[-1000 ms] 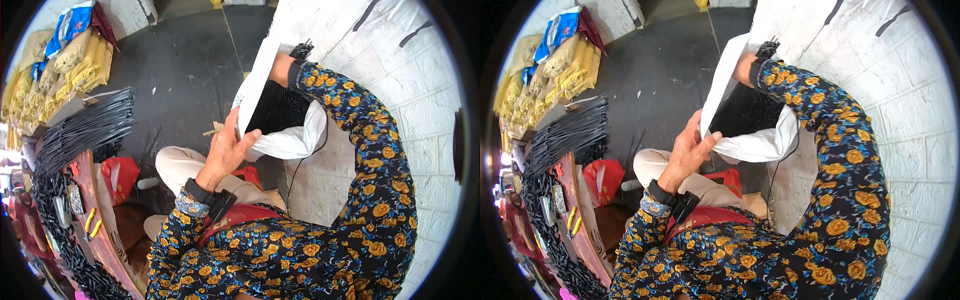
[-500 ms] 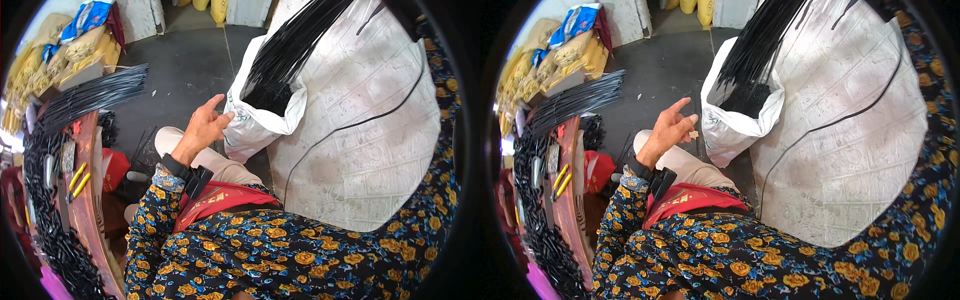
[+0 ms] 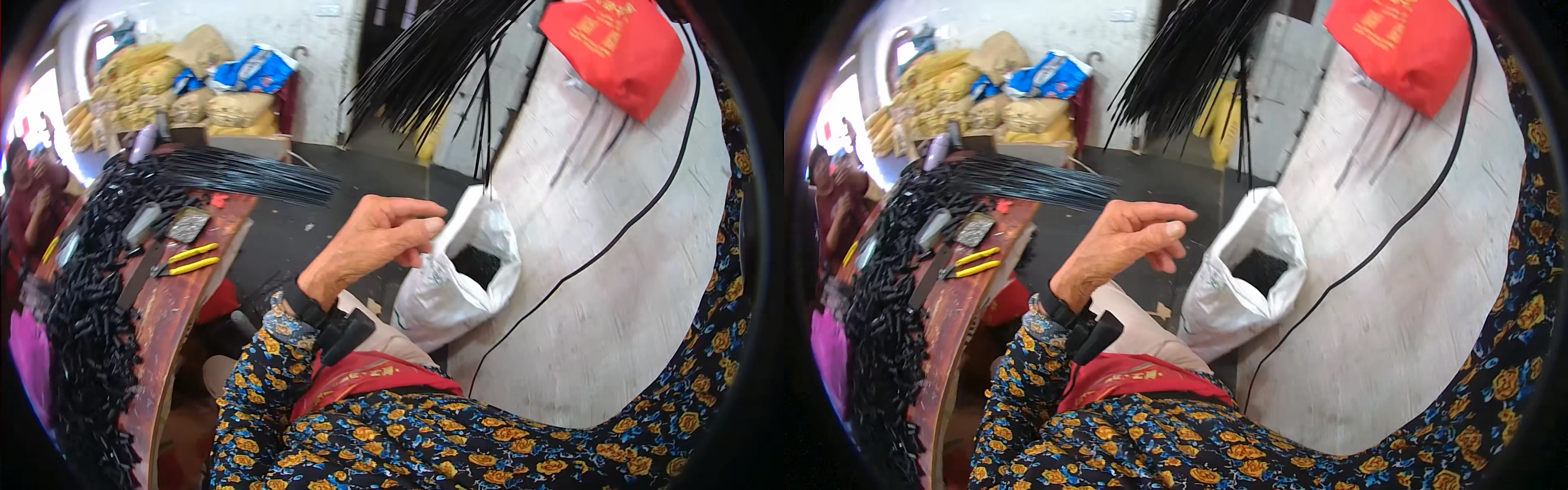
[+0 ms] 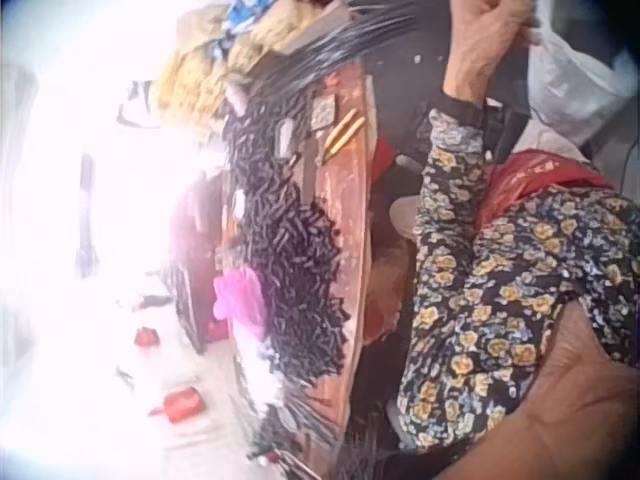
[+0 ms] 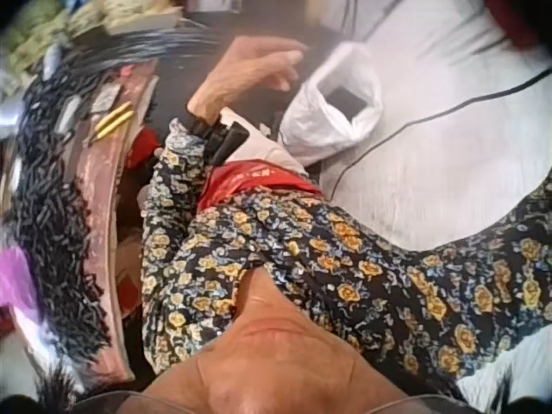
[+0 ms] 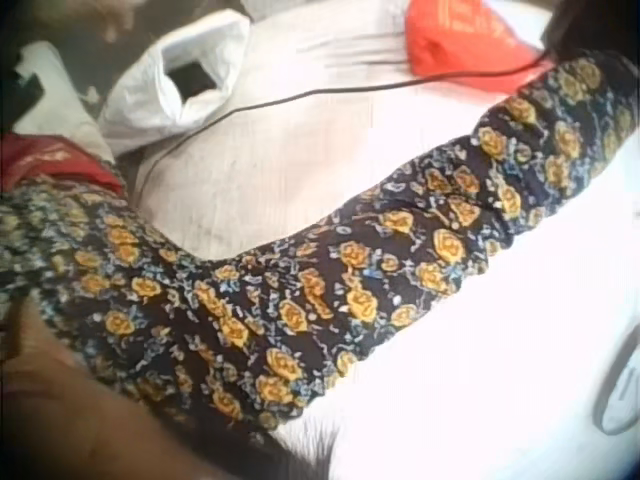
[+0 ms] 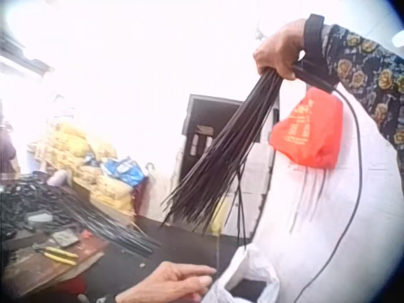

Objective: Assembling umbrella rib components using pliers in a factory workshop environment.

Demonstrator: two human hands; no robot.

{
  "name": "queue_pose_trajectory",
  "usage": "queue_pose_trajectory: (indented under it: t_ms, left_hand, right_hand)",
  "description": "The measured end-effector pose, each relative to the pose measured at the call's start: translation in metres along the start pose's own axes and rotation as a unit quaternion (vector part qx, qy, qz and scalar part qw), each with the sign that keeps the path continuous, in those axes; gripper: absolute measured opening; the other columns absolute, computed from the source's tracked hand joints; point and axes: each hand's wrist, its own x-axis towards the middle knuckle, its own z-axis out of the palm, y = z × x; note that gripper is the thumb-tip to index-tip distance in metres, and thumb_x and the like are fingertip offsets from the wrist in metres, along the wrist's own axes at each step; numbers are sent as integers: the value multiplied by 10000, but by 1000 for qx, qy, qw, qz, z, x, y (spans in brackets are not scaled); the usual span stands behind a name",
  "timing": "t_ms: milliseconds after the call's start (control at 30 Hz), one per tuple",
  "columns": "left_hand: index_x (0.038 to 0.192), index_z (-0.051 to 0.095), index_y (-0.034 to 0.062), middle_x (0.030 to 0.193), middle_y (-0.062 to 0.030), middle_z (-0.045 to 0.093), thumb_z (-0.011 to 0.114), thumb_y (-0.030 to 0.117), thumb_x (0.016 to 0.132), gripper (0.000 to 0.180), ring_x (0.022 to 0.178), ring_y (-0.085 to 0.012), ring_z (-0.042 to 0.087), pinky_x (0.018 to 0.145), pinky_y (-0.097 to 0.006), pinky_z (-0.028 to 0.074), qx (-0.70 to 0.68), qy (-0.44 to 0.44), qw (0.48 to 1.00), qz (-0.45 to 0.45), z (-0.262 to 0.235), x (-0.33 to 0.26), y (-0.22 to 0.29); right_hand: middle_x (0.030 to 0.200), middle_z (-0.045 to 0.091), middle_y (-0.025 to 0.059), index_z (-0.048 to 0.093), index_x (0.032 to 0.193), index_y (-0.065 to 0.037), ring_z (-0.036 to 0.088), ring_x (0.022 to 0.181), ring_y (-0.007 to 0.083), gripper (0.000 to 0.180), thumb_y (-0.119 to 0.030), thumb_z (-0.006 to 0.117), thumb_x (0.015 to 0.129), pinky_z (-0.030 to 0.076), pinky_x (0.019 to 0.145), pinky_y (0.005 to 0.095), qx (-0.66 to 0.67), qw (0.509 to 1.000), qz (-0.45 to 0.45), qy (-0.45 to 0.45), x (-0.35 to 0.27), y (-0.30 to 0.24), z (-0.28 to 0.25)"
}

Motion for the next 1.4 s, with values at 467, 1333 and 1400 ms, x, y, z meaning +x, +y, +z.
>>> queue_pose_trajectory:
  t_ms: [467,1333,1400]
  left_hand:
    - [1524,154,162,1433,-246,377,751,602,683,1121,1281,-490,411,954,-570,455,-338,98,876,331,-67,-55,-13]
    - [1221,585,113,1224,-92,619,744,434,795,556,1150,-316,561,1029,-582,392,-371,401,731,409,-317,-102,58]
    - [1214,583,87,1209,-102,630,702,446,832,537,1153,-305,564,1036,-549,405,-378,418,734,380,-341,-91,43]
  right_hand:
    - [726,642,13,642,884,10,554,641,139,255,-21,628,631,434,576,327,444,848,-285,51,36,-88,-75]
    - [789,637,280,640,875,91,638,787,421,320,-81,671,608,519,700,436,550,733,-306,257,204,-274,21]
    - [766,633,266,609,772,67,626,787,433,230,-116,650,639,512,725,462,579,705,-300,279,235,-311,44]
